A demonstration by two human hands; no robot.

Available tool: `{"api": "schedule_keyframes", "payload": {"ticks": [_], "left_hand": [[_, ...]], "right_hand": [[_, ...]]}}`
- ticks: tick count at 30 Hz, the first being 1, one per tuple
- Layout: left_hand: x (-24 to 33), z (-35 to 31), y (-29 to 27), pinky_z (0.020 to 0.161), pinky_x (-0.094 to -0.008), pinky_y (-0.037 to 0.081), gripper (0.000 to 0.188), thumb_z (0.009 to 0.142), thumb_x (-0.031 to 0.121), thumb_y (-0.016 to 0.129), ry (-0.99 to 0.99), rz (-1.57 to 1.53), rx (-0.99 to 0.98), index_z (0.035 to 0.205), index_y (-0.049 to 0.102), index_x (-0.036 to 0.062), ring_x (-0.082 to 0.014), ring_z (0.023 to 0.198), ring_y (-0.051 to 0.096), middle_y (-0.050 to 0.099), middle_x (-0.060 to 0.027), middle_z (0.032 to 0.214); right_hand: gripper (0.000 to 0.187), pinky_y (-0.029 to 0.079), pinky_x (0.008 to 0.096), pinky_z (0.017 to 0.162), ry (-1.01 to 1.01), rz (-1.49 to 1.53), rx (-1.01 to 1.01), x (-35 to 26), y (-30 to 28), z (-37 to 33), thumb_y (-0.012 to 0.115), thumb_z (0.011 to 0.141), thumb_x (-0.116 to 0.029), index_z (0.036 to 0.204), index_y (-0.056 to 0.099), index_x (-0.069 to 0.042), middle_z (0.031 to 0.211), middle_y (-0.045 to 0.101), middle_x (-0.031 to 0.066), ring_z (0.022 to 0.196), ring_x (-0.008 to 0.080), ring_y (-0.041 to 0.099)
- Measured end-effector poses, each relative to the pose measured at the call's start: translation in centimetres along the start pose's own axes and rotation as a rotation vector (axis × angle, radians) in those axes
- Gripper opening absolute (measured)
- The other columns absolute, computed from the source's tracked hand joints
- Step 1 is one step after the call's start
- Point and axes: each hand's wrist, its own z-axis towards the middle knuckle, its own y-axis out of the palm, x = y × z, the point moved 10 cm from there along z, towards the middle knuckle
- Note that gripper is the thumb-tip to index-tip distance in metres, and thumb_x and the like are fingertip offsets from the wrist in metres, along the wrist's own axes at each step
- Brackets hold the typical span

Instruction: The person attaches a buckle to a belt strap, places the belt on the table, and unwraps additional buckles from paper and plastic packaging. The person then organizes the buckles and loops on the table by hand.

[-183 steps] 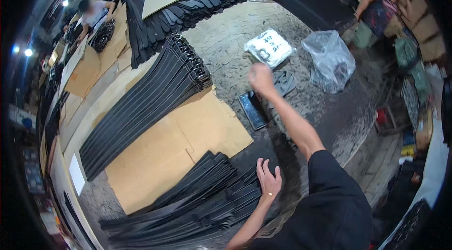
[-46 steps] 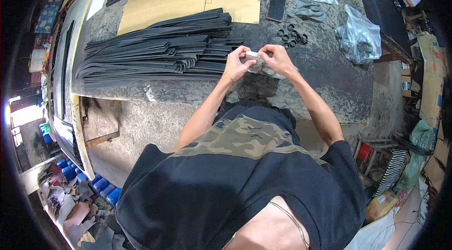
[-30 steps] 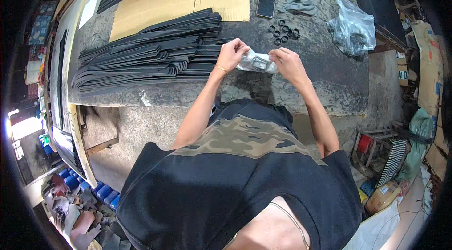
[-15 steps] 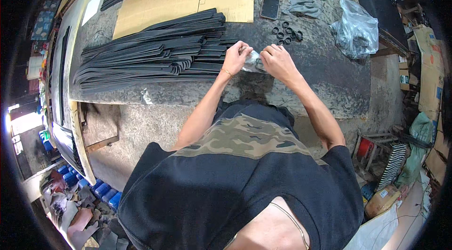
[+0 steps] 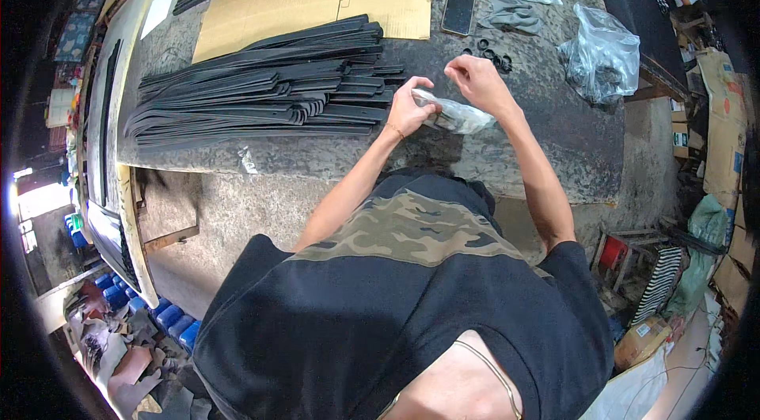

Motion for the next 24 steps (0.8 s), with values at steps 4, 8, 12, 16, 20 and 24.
{"api": "schedule_keyframes", "payload": {"ticks": [4, 8, 12, 16, 20, 24], "left_hand": [[-1.5, 0.2, 0.6, 0.069, -0.0262, 0.050, 0.043, 0.064, 0.007, 0.076, -0.121, -0.176, -0.028, 0.102, 0.056, 0.0036, -0.0121, 0.079, 0.061, 0.063, -0.0057, 0.087], [-1.0, 0.2, 0.2, 0.069, -0.0275, 0.051, 0.046, 0.062, 0.007, 0.080, -0.078, -0.103, 0.004, 0.102, 0.057, 0.0050, -0.0125, 0.077, 0.062, 0.065, -0.0067, 0.085], [-0.9, 0.0, 0.2, 0.071, -0.0292, 0.051, 0.044, 0.060, 0.007, 0.080, -0.147, -0.156, 0.025, 0.098, 0.058, 0.0052, -0.0141, 0.078, 0.061, 0.064, -0.0064, 0.081], [-0.4, 0.5, -0.2, 0.072, -0.0302, 0.050, 0.037, 0.062, 0.007, 0.078, -0.064, -0.037, 0.056, 0.093, 0.058, 0.0041, -0.0153, 0.079, 0.061, 0.064, -0.0067, 0.081], [0.5, 1.1, 0.2, 0.071, -0.0272, 0.048, 0.029, 0.067, 0.007, 0.075, -0.023, 0.054, -0.073, 0.090, 0.057, 0.0039, -0.0123, 0.078, 0.058, 0.062, -0.0033, 0.082], [0.5, 1.8, 0.1, 0.072, -0.0268, 0.048, 0.031, 0.067, 0.006, 0.075, -0.043, 0.071, -0.108, 0.091, 0.057, 0.0042, -0.0119, 0.078, 0.058, 0.062, -0.0034, 0.082]], "right_hand": [[0.013, 0.050, 0.0406, 0.070, 0.035, -0.121, -0.268, 0.7, 3.4, -3.0, 0.063, 0.079, -0.015, 0.083, 0.069, -0.004, 0.080, 0.065, 0.0142, 0.078, 0.0325, 0.062], [0.012, 0.050, 0.0420, 0.071, -0.077, -0.220, -0.127, 0.0, 3.3, -3.7, 0.062, 0.078, -0.012, 0.080, 0.067, -0.003, 0.080, 0.063, 0.0128, 0.082, 0.0304, 0.062], [0.010, 0.049, 0.0419, 0.069, -0.183, -0.274, -0.033, -0.7, 3.8, -4.2, 0.061, 0.077, -0.010, 0.077, 0.062, 0.000, 0.078, 0.060, 0.0132, 0.079, 0.0312, 0.059], [0.008, 0.048, 0.0420, 0.068, -0.211, -0.205, 0.100, -0.1, 3.6, -3.9, 0.060, 0.077, -0.007, 0.077, 0.056, -0.001, 0.077, 0.055, 0.0153, 0.076, 0.0329, 0.056], [0.010, 0.047, 0.0422, 0.067, -0.111, -0.136, 0.075, 1.6, 4.3, -3.1, 0.061, 0.076, -0.008, 0.079, 0.055, 0.000, 0.077, 0.055, 0.0169, 0.077, 0.0343, 0.055], [0.011, 0.047, 0.0408, 0.066, -0.097, -0.101, 0.068, 1.9, 3.5, -2.3, 0.059, 0.080, -0.009, 0.081, 0.056, 0.002, 0.077, 0.058, 0.0179, 0.075, 0.0338, 0.058]]}}
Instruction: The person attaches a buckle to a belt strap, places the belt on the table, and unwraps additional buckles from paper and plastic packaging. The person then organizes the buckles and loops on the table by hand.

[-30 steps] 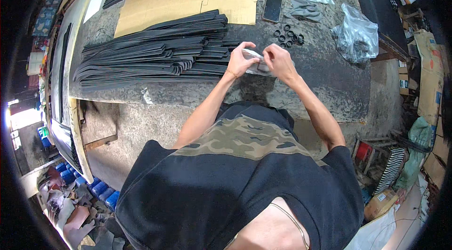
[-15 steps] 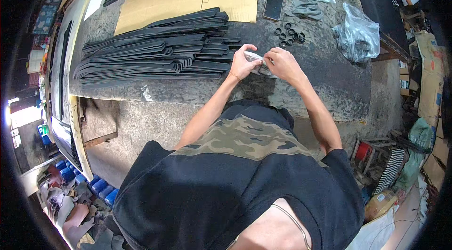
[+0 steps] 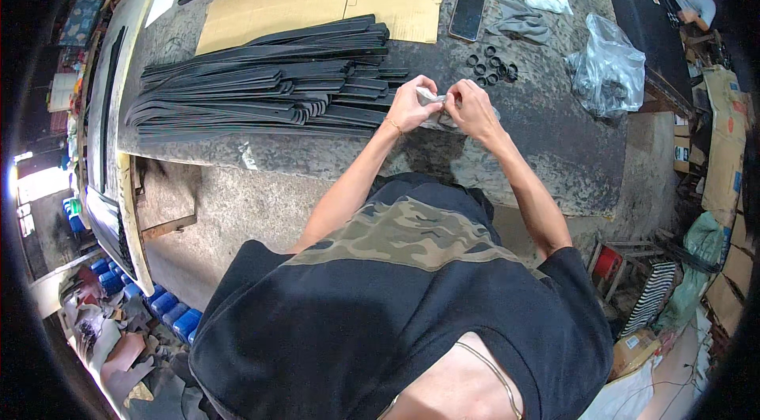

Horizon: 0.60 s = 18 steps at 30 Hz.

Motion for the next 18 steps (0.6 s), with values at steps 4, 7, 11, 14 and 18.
{"api": "schedule_keyframes", "payload": {"ticks": [4, 7, 11, 14, 18], "left_hand": [[-2.6, -1.1, 1.0, 0.071, -0.0272, 0.049, 0.042, 0.061, 0.002, 0.079, -0.080, -0.237, -0.063, 0.096, 0.056, 0.0057, -0.0120, 0.078, 0.061, 0.065, -0.0043, 0.082], [-2.3, -1.9, 1.4, 0.069, -0.0262, 0.049, 0.041, 0.063, -0.001, 0.078, -0.139, -0.378, -0.035, 0.096, 0.056, 0.0053, -0.0105, 0.076, 0.060, 0.065, -0.0038, 0.081], [-3.1, -1.0, 1.1, 0.065, -0.0249, 0.049, 0.040, 0.064, -0.003, 0.077, -0.138, -0.429, 0.039, 0.097, 0.056, 0.0056, -0.0091, 0.074, 0.060, 0.064, -0.0036, 0.081], [-2.2, -0.6, 0.6, 0.061, -0.0243, 0.049, 0.040, 0.065, -0.001, 0.077, -0.142, -0.389, 0.069, 0.098, 0.057, 0.0061, -0.0094, 0.071, 0.059, 0.064, -0.0043, 0.080], [-3.8, 0.2, 0.5, 0.062, -0.0245, 0.049, 0.040, 0.065, 0.002, 0.078, -0.133, -0.419, 0.090, 0.099, 0.057, 0.0059, -0.0097, 0.071, 0.059, 0.064, -0.0042, 0.080]], "right_hand": [[0.016, 0.049, 0.0366, 0.063, 0.351, 0.231, 0.161, 3.0, -7.5, 3.1, 0.058, 0.084, -0.014, 0.083, 0.061, 0.001, 0.074, 0.062, 0.0161, 0.067, 0.0296, 0.061], [0.017, 0.049, 0.0359, 0.067, 0.199, 0.184, -0.023, 0.7, -6.4, 2.9, 0.062, 0.083, -0.018, 0.085, 0.063, -0.001, 0.077, 0.063, 0.0129, 0.073, 0.0276, 0.061], [0.014, 0.050, 0.0369, 0.072, -0.051, -0.033, -0.133, -2.2, -2.1, -0.6, 0.067, 0.079, -0.018, 0.084, 0.066, -0.005, 0.082, 0.062, 0.0081, 0.082, 0.0275, 0.060], [0.008, 0.051, 0.0369, 0.069, -0.090, -0.088, -0.073, -2.7, -1.7, -0.8, 0.064, 0.078, -0.013, 0.080, 0.065, -0.005, 0.080, 0.061, 0.0082, 0.079, 0.0265, 0.060], [0.006, 0.051, 0.0376, 0.064, -0.174, -0.170, 0.001, -3.6, -1.8, -0.8, 0.063, 0.077, -0.010, 0.078, 0.063, -0.004, 0.077, 0.059, 0.0079, 0.075, 0.0252, 0.058]]}}
